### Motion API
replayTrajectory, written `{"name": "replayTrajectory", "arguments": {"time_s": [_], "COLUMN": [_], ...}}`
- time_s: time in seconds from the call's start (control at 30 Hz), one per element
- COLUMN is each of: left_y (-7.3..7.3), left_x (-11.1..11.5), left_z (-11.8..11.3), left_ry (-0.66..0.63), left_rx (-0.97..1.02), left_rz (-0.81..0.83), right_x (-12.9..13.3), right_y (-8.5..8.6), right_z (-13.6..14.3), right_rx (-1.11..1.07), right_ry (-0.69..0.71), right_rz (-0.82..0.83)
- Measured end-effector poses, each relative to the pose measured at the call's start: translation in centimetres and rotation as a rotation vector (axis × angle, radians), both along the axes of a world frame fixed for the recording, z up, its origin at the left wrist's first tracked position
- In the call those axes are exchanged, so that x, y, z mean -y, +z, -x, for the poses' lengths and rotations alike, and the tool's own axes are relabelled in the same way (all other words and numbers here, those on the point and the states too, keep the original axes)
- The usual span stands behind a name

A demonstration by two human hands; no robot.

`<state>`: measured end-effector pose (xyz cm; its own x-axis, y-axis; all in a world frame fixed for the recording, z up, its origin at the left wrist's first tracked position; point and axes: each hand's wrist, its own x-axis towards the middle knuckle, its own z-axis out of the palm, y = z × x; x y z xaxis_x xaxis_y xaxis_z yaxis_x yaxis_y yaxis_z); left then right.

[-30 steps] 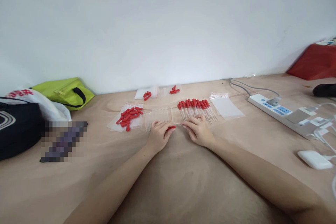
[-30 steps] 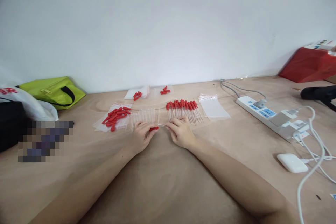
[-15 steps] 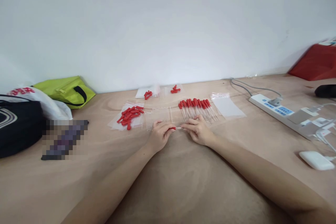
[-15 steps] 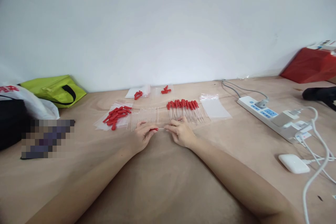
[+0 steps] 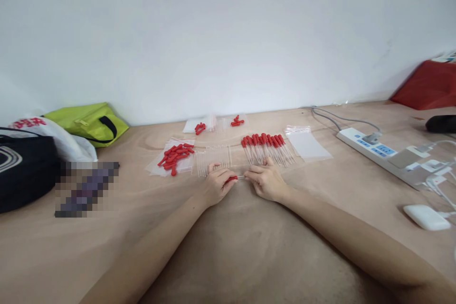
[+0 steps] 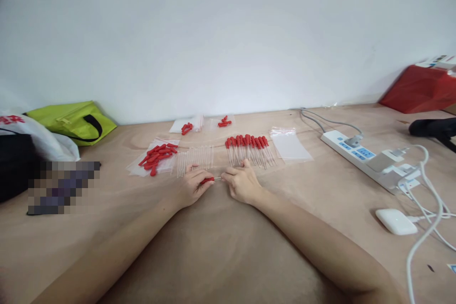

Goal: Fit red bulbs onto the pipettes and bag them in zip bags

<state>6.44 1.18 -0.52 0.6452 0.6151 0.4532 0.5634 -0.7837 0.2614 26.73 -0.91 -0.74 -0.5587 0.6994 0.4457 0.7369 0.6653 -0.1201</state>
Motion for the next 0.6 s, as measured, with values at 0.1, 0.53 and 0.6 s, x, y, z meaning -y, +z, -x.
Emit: {"name": "replayTrajectory", "arguments": {"time_s": [0.1, 0.53, 0.6], "left_y": [0.3, 0.9, 1.1], "left_x": [0.1, -0.6, -0.8], "left_z": [-0.1, 0.2, 0.5], "left_ry": [-0.017, 0.008, 0.037], "left_rx": [-0.01, -0.03, -0.031], "left_rz": [0.01, 0.042, 0.039], "right_x": [-0.1, -0.3, -0.4], "right_y": [-0.1, 1.0, 1.5], "right_z": [0.3, 1.2, 1.0], "right_rx": [0.009, 0.004, 0.036], "right_ry": [0.007, -0.022, -0.041], "right_rz": [0.002, -0.023, -0.015]}}
